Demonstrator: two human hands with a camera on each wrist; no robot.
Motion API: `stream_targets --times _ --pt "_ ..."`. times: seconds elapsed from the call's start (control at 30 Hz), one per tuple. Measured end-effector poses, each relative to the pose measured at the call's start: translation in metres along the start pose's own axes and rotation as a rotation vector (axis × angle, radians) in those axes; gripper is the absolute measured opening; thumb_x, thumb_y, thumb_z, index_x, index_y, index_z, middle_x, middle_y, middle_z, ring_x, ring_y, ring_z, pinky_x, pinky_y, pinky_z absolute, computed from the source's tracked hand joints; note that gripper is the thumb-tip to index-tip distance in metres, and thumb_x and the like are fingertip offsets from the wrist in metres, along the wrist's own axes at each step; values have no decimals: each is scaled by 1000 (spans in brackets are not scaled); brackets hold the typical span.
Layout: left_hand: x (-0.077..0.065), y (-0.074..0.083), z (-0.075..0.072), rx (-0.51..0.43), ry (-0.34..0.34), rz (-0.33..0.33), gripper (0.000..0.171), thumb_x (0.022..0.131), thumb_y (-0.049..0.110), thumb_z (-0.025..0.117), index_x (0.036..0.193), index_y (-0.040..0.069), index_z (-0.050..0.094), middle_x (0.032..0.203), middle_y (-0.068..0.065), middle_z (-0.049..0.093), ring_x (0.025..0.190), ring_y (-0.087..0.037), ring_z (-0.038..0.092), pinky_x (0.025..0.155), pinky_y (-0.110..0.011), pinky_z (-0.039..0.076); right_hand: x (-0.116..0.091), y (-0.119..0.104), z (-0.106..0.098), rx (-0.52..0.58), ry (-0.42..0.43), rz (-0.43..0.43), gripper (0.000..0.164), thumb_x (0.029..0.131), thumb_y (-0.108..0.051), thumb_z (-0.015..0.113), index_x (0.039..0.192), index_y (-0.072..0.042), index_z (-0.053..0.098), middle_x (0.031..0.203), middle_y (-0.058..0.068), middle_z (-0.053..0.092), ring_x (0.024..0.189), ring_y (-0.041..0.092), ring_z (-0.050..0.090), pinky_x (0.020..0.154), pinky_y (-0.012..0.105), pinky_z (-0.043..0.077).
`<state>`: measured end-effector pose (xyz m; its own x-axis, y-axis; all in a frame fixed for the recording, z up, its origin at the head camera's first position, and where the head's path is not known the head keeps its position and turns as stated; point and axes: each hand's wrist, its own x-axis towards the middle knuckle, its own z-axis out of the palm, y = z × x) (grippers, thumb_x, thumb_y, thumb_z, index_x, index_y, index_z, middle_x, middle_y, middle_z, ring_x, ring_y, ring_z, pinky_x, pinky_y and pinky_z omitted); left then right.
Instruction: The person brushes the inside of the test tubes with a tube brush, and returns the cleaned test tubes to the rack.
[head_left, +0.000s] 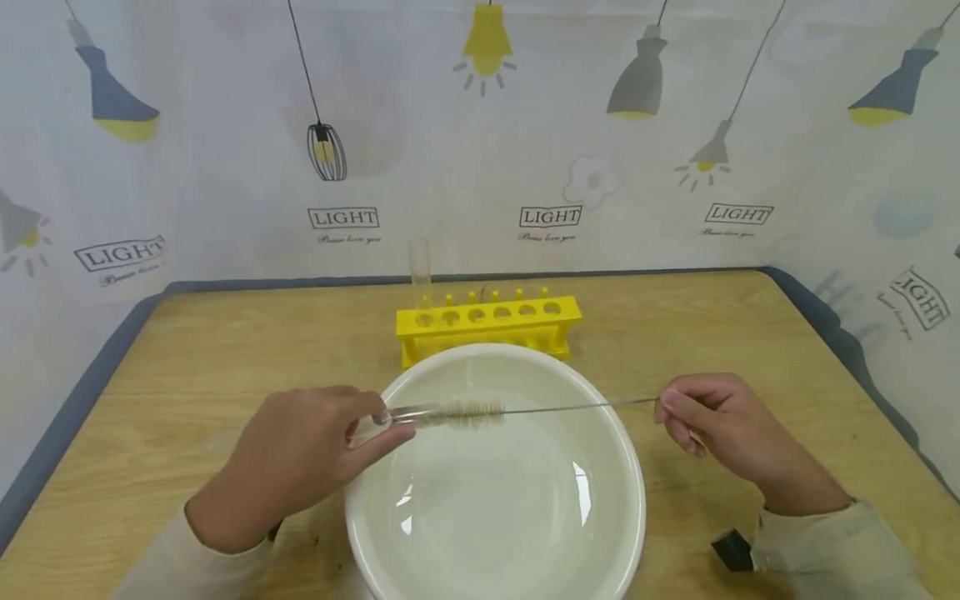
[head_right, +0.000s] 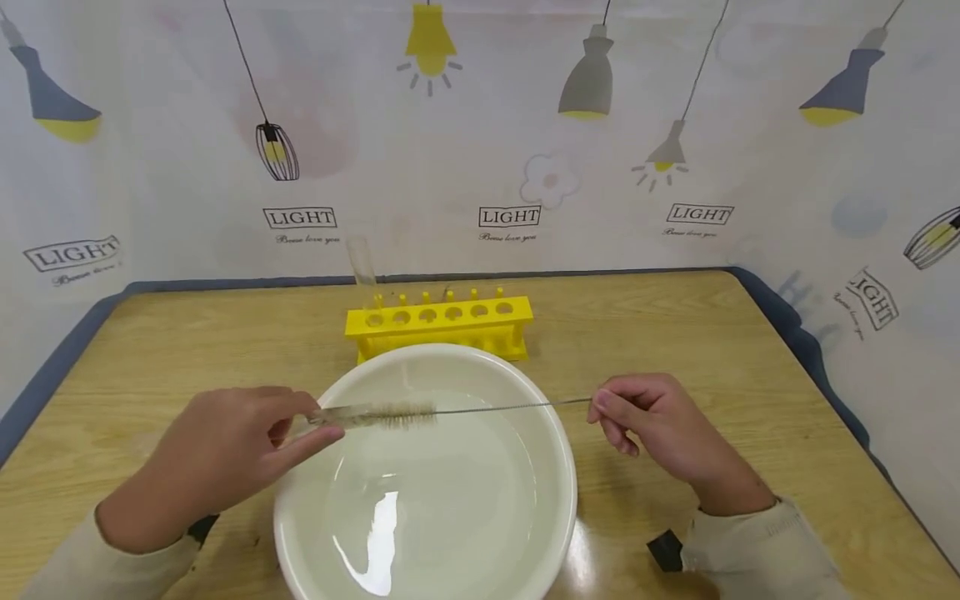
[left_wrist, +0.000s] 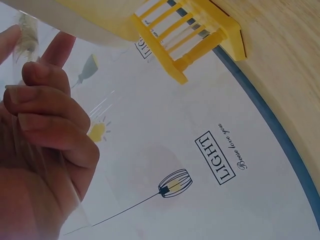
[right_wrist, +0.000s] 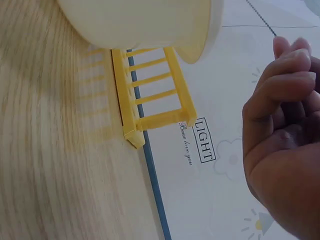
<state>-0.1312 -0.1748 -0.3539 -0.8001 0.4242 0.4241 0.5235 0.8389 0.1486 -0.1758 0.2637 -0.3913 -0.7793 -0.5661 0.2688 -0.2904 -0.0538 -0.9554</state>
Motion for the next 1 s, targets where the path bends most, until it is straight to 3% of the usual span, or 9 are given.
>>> stream_targets --times 0.07,0.3,0.5,0.67,0.9,1.0 --pt "2 1 -2 -6 -44 -24 29 88 58 68 76 31 67 56 21 40 50 5 32 46 -18 30 -1 1 -2 -49 21 -10 36 102 13 37 95 -1 69 69 -1 59 51 19 45 40 35 34" --pt "1 4 -5 -53 -292 -169 35 92 65 57 79 34 65 56 19 43 50 1 36 49 -22 33 -2 2 -3 -182 42 -4 26 100 12 45 98 5 70 76 -4 67 55 13 53 41 31 41" --pt "1 3 -7 -69 -309 -172 35 94 63 55 77 34 63 57 18 44 51 0 37 50 -22 34 -1 0 -4 -256 71 16 22 100 9 48 96 8 69 75 -6 68 55 11 54 42 29 43" --pt "1 2 -7 -88 -321 -166 36 95 63 54 75 34 61 56 17 43 50 0 37 49 -22 34 -1 2 -4 -223 50 3 23 100 10 46 96 9 69 77 -6 68 56 10 55 42 29 43" --pt "3 1 -12 -85 -339 -168 38 96 63 52 73 33 59 55 15 42 50 -1 37 48 -22 33 -2 2 -7 -199 62 -11 28 100 12 46 96 2 72 77 -7 69 57 8 56 41 30 41" --pt "2 0 -13 -85 -344 -169 38 96 62 52 74 33 58 55 15 41 51 -1 37 49 -22 33 -1 2 -7 -211 63 -2 25 100 11 47 96 6 71 77 -7 69 57 8 56 41 30 41"
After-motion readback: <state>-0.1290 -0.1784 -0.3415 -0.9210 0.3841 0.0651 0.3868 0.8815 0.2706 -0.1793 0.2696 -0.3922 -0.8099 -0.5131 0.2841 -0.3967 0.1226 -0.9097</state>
